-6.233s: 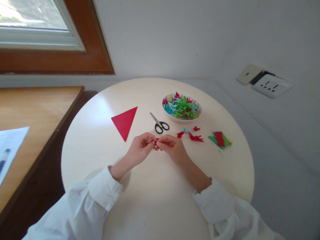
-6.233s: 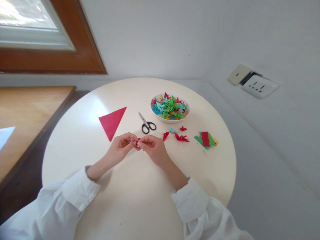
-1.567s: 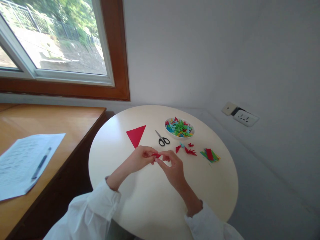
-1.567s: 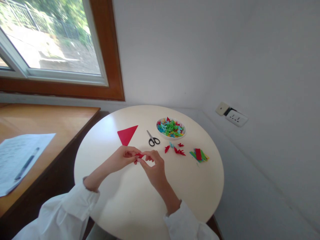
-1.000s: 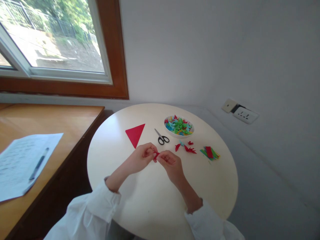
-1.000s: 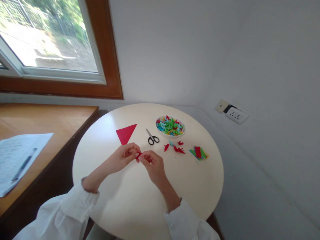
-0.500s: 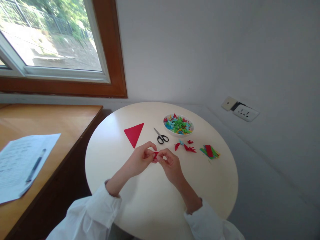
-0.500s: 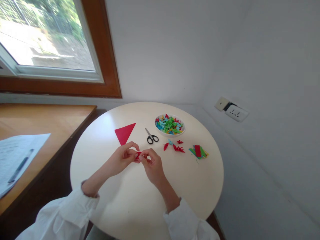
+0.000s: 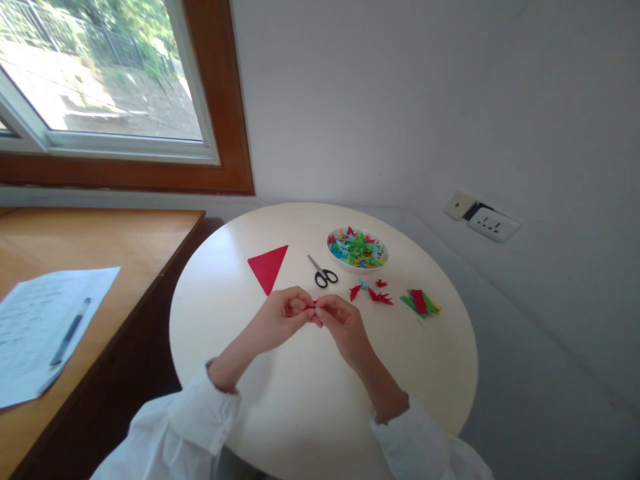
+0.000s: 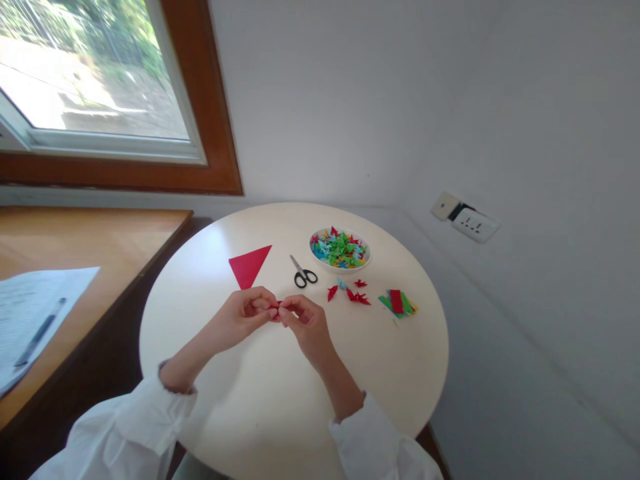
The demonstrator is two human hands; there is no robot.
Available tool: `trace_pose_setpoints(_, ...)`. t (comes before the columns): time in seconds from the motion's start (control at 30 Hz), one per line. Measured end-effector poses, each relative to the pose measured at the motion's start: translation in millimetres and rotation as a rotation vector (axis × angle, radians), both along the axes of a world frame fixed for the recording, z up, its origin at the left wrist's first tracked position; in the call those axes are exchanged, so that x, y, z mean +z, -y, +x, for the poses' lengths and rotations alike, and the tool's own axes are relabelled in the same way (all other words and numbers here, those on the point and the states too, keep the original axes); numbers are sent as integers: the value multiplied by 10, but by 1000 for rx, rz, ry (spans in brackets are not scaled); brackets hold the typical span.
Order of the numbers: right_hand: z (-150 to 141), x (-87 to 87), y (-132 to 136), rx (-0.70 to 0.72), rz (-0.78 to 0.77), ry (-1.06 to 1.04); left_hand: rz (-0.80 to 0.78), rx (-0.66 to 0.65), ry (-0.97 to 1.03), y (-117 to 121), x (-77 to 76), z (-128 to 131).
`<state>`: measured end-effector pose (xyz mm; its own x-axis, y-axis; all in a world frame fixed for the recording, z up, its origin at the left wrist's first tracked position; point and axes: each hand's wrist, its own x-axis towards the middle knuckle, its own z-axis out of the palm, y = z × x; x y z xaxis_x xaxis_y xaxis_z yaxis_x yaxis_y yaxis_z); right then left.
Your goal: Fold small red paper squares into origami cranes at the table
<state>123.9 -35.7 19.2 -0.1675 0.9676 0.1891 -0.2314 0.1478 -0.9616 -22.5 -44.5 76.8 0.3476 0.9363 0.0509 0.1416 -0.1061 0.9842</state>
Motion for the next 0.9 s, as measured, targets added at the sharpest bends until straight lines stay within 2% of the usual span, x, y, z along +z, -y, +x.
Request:
trace_pose_setpoints(0.17,-12,2,-4,8,17,-24,-26,-4,37,0,-7,-5)
trace_pose_setpoints(0.37,-48,59,11,-56,42,-22,-27,21,63,-5,-39,8)
trace_pose_setpoints(0.6,-32,126,9,-10,79,9,1,38,60,-18,-83,-10)
trace_pose_setpoints(0.9,-23,131,17,9,155,34,-23,40,100,-16,-87,9)
